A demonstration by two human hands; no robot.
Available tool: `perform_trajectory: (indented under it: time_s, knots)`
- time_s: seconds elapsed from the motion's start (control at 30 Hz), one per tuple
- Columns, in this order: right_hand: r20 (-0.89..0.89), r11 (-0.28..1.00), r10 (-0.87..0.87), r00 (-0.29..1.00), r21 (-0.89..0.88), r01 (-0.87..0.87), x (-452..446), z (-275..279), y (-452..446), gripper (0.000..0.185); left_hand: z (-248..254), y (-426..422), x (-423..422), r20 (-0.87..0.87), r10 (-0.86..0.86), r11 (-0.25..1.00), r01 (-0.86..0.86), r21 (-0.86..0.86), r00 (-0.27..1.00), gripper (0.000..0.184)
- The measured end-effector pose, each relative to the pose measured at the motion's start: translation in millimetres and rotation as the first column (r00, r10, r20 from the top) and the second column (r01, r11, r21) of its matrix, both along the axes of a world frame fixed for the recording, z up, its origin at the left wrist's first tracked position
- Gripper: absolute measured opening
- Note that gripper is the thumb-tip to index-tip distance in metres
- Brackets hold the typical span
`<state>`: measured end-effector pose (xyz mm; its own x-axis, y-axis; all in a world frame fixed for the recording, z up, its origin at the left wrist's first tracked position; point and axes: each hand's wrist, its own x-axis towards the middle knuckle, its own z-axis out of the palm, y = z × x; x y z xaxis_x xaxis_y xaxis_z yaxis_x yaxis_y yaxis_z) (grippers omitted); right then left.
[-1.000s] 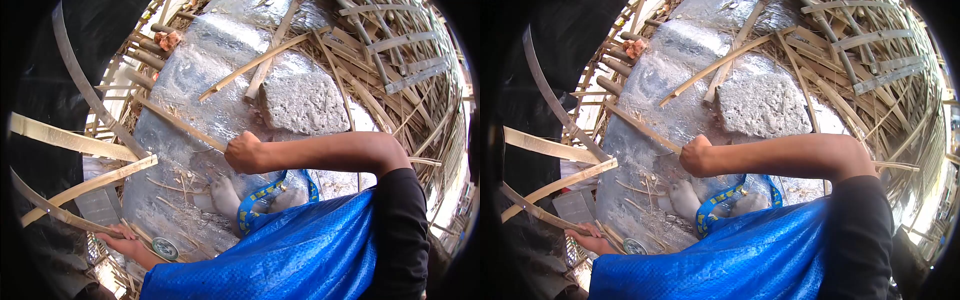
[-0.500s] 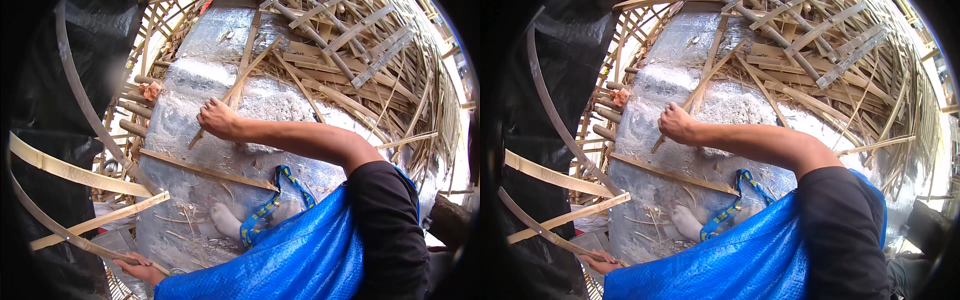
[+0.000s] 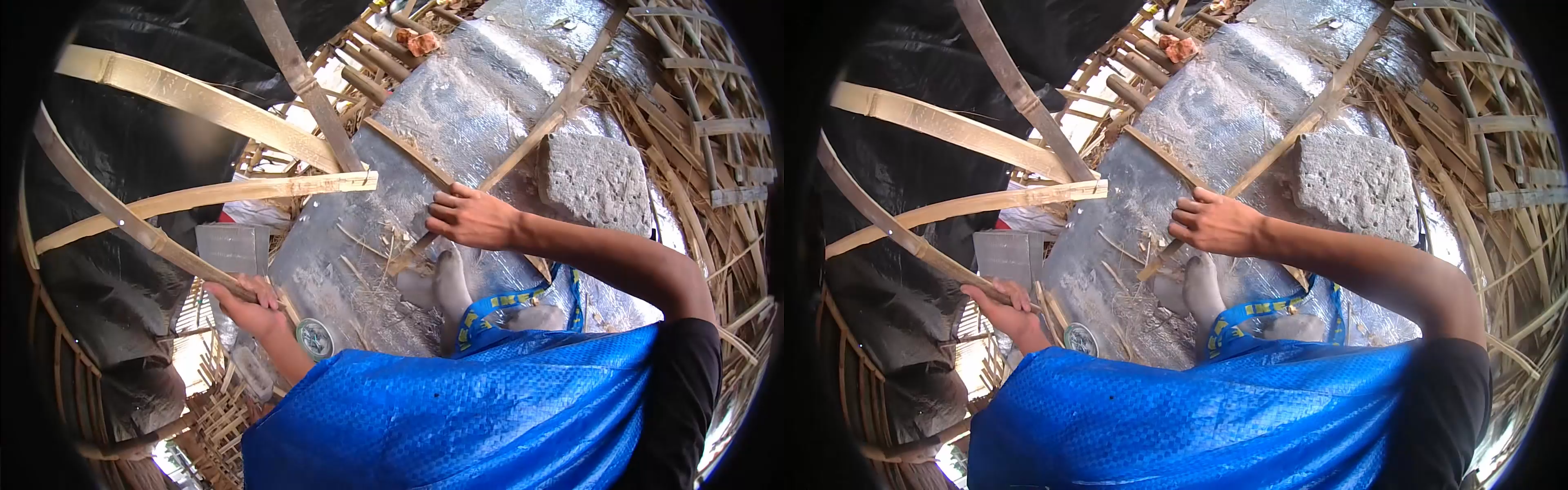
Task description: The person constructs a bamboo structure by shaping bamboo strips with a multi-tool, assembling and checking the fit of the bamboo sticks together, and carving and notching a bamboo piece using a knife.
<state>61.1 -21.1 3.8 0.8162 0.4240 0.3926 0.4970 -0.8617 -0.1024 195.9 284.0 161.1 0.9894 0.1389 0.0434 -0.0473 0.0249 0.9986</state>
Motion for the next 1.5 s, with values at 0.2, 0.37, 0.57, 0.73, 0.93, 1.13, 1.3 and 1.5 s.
perform_trajectory:
  time_s: [0.2, 0.37, 0.57, 0.73, 0.93, 1.13, 1.3, 1.5]
  knots:
    - [-0.064, 0.993, -0.043, 0.997, 0.105, 0.049, 0, -6, -1, 0.011, 6, -3, -7, 0.086, 0.112, 0.992, -0.117, 0.054, 0.990, 0.063]
    - [0.093, 0.989, -0.144, 0.985, 0.053, 0.140, 1, -6, 4, 0.008, 3, -46, -14, 0.078, -0.067, 0.984, 0.053, 0.170, 0.995, 0.062]
    - [-0.017, 0.961, -0.277, 0.961, -0.020, 0.277, -6, -23, 13, 0.011, 17, -67, -15, 0.122, -0.224, 0.968, 0.206, 0.142, 0.967, 0.060]
    - [0.057, 0.970, -0.219, 0.974, -0.094, 0.223, -1, -8, 5, 0.024, 40, -65, -15, 0.153, -0.342, 0.940, 0.334, 0.072, 0.927, 0.059]
    - [-0.499, 0.877, -0.413, 0.762, -0.443, 0.186, 15, 88, -27, 0.030, 79, -40, -11, 0.179, -0.451, 0.885, 0.464, -0.035, 0.874, 0.058]
    - [-0.593, 0.708, -0.699, 0.401, -0.493, 0.505, -165, 96, -215, 0.011, 103, -15, -6, 0.157, -0.549, 0.813, 0.568, -0.130, 0.821, 0.056]
    - [-0.560, -0.078, -0.804, -0.202, -0.238, 0.968, -438, 83, -207, 0.019, 114, -25, -27, 0.218, -0.580, 0.780, 0.612, -0.129, 0.785, 0.054]
    - [-0.201, -0.767, -0.640, -0.742, 0.102, 0.634, -544, 2, -80, 0.055, 125, -82, -55, 0.348, -0.697, 0.674, 0.739, 0.017, 0.627, 0.053]
